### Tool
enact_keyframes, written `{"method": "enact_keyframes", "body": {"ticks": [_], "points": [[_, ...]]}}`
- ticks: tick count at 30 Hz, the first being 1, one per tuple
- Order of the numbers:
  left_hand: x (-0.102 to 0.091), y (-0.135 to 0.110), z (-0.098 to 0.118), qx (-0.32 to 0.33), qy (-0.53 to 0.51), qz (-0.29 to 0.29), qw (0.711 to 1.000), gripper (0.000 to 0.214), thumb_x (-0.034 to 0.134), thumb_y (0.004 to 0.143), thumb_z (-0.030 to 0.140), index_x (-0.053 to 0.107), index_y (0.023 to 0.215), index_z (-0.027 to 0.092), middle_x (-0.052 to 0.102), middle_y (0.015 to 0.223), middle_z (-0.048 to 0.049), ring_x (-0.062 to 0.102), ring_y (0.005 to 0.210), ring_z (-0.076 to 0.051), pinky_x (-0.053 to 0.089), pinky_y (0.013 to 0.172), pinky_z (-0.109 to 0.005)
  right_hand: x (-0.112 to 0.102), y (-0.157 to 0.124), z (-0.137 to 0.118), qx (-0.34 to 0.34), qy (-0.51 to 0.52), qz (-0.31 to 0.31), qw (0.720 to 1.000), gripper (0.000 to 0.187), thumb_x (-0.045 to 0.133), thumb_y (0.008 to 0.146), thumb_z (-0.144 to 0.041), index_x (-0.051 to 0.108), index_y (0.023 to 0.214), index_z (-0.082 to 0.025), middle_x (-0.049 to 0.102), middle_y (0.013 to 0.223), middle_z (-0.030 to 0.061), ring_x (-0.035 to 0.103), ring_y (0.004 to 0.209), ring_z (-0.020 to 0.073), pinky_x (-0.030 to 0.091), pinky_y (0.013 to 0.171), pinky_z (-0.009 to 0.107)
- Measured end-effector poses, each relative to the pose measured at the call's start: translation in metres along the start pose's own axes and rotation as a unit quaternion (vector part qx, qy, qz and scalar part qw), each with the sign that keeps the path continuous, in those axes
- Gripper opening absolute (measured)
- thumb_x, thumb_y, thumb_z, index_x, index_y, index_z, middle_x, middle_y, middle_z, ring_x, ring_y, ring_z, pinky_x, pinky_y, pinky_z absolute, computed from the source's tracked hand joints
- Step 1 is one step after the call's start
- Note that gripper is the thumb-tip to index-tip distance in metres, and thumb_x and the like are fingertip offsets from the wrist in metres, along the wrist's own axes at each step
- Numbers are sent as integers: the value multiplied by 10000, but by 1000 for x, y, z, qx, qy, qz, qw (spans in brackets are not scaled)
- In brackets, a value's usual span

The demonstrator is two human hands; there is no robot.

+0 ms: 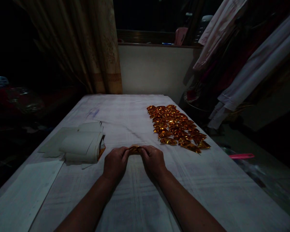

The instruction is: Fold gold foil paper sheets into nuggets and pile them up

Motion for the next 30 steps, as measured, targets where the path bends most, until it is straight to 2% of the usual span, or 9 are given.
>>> {"method": "enact_keyframes", "body": {"ticks": [5, 11, 19, 27, 30], "points": [[2, -1, 0, 31, -15, 12, 999, 219, 535, 967, 291, 746, 959, 233, 756, 897, -43, 688, 881, -217, 477, 792, -311, 2, 0, 2, -4, -6, -2, 1000, 222, 579, 924, -177, 785, 982, -238, 790, 938, 40, 723, 859, 184, 514, 809, 266], [4, -2, 0, 58, -38, 19, 997, 221, 518, 972, 295, 730, 955, 233, 760, 948, -45, 675, 901, -210, 478, 815, -315, 2, 1, 4, -3, 0, 1, 1000, 224, 575, 918, -184, 784, 983, -229, 789, 948, 46, 720, 864, 183, 515, 814, 268], [1, -1, 4, 55, -30, 8, 998, 232, 478, 972, 264, 704, 932, 228, 744, 923, -50, 660, 899, -215, 474, 818, -320, -1, 0, -1, -9, -6, -32, 999, 241, 559, 922, -183, 782, 991, -241, 789, 953, 42, 722, 870, 185, 520, 829, 275], [1, -2, 6, 74, -26, 0, 997, 254, 475, 990, 307, 713, 967, 219, 751, 957, -55, 665, 914, -220, 473, 819, -326, -7, 1, 4, 10, -1, -13, 1000, 227, 557, 916, -215, 764, 1007, -237, 780, 978, 38, 712, 894, 183, 500, 813, 261], [1, -2, 7, 82, -29, 0, 996, 271, 475, 992, 340, 717, 979, 219, 754, 961, -52, 670, 917, -221, 478, 824, -330, -11, 2, 7, 37, -20, -3, 999, 186, 570, 883, -217, 743, 948, -237, 772, 920, 23, 698, 834, 175, 482, 767, 252]]}}
Point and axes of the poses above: each hand's wrist, its own y-axis towards the middle knuckle, its own x-axis out of the palm, z = x × y, the point moved 3 cm from there along y, towards the middle knuckle
